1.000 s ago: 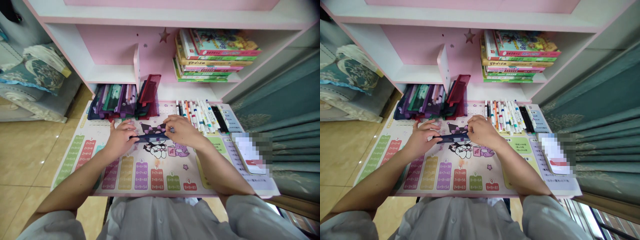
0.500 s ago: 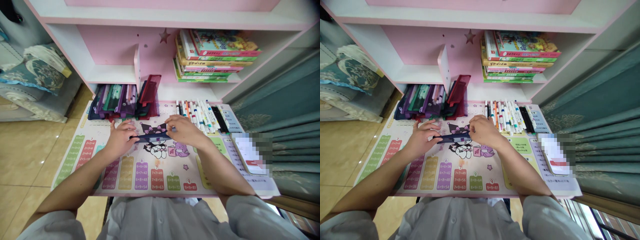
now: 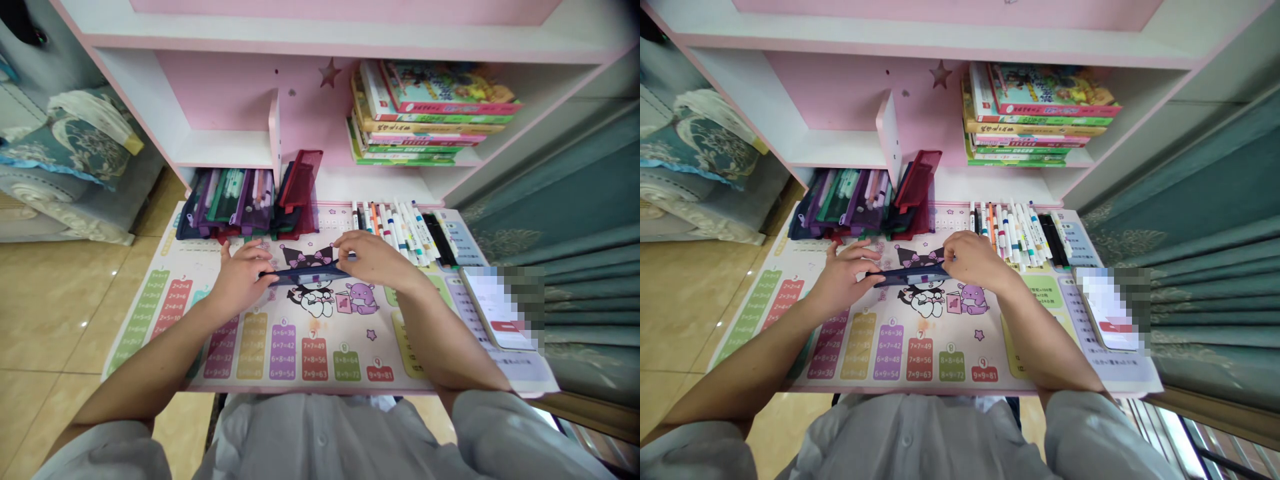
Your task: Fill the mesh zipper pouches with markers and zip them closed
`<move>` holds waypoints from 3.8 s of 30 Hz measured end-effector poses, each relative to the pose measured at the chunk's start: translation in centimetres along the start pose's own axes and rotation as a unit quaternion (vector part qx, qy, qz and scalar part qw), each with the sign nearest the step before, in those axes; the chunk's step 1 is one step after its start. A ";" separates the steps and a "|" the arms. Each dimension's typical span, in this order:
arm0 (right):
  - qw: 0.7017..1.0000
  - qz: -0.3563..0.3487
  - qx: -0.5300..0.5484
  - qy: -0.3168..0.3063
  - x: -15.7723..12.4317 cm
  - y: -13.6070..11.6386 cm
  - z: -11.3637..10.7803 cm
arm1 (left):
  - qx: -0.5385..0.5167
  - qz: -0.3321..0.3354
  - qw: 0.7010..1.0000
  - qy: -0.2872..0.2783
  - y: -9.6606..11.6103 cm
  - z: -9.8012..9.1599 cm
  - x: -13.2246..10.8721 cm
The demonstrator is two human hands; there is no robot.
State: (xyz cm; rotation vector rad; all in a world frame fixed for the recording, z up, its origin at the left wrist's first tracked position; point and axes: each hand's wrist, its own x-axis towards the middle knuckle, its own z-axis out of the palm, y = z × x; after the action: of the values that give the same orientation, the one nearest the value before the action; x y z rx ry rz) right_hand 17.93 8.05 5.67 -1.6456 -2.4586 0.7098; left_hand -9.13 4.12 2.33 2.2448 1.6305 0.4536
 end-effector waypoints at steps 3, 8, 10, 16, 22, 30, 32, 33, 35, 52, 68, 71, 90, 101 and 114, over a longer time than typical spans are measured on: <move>1.000 -0.002 0.002 0.002 0.0 0.0 0.0 | 0.002 -0.003 1.000 -0.002 0.0 0.0 0.0; 1.000 0.001 -0.003 -0.013 -0.1 -0.1 -0.3 | 0.005 -0.003 1.000 -0.006 0.2 -0.1 0.0; 1.000 -0.005 -0.003 -0.017 -0.2 0.0 -0.3 | 0.003 -0.002 1.000 -0.006 0.2 -0.1 0.0; 1.000 -0.009 -0.006 -0.007 -0.1 0.3 -0.2 | -0.004 -0.001 1.000 -0.004 0.1 -0.1 0.0; 1.000 0.009 -0.016 -0.020 -0.2 0.2 -0.5 | 0.001 -0.001 1.000 -0.002 0.0 0.0 0.0; 1.000 0.003 -0.019 -0.011 -0.2 0.7 -0.3 | 0.004 0.002 1.000 0.002 0.0 0.0 0.0; 1.000 0.007 -0.021 -0.007 -0.2 0.9 -0.3 | 0.005 0.002 1.000 0.004 0.1 0.0 0.0; 1.000 0.010 -0.022 -0.007 -0.2 1.0 -0.3 | 0.004 0.002 1.000 0.003 0.1 0.0 0.0; 1.000 0.015 -0.021 -0.010 -0.2 1.1 -0.4 | 0.004 0.000 1.000 0.003 0.0 0.0 0.0; 0.998 0.046 -0.042 -0.019 -0.3 1.3 -0.8 | 0.014 0.004 1.000 0.005 0.0 0.1 -0.1; 0.995 0.078 -0.039 -0.051 -0.2 1.1 -1.4 | 0.024 0.002 1.000 0.002 0.0 0.3 0.0; 0.995 0.073 -0.033 -0.053 -0.2 1.1 -1.4 | 0.023 0.006 1.000 0.004 0.0 0.3 -0.1; 0.997 0.057 -0.020 -0.050 0.1 2.3 -1.7 | 0.024 -0.001 1.000 0.006 -0.3 0.2 -0.2; 0.992 0.099 -0.059 -0.044 -0.1 2.9 -2.5 | 0.029 -0.015 0.999 -0.001 -0.1 -0.1 0.1; 0.990 0.116 -0.068 -0.034 -0.2 3.4 -2.6 | 0.029 -0.003 1.000 0.009 -0.5 0.2 0.0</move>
State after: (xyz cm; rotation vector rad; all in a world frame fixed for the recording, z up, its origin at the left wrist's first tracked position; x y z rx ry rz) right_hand 21.79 9.82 6.54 -2.0162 -2.4346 0.6444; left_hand -9.47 4.20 1.98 2.2825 1.6786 0.4309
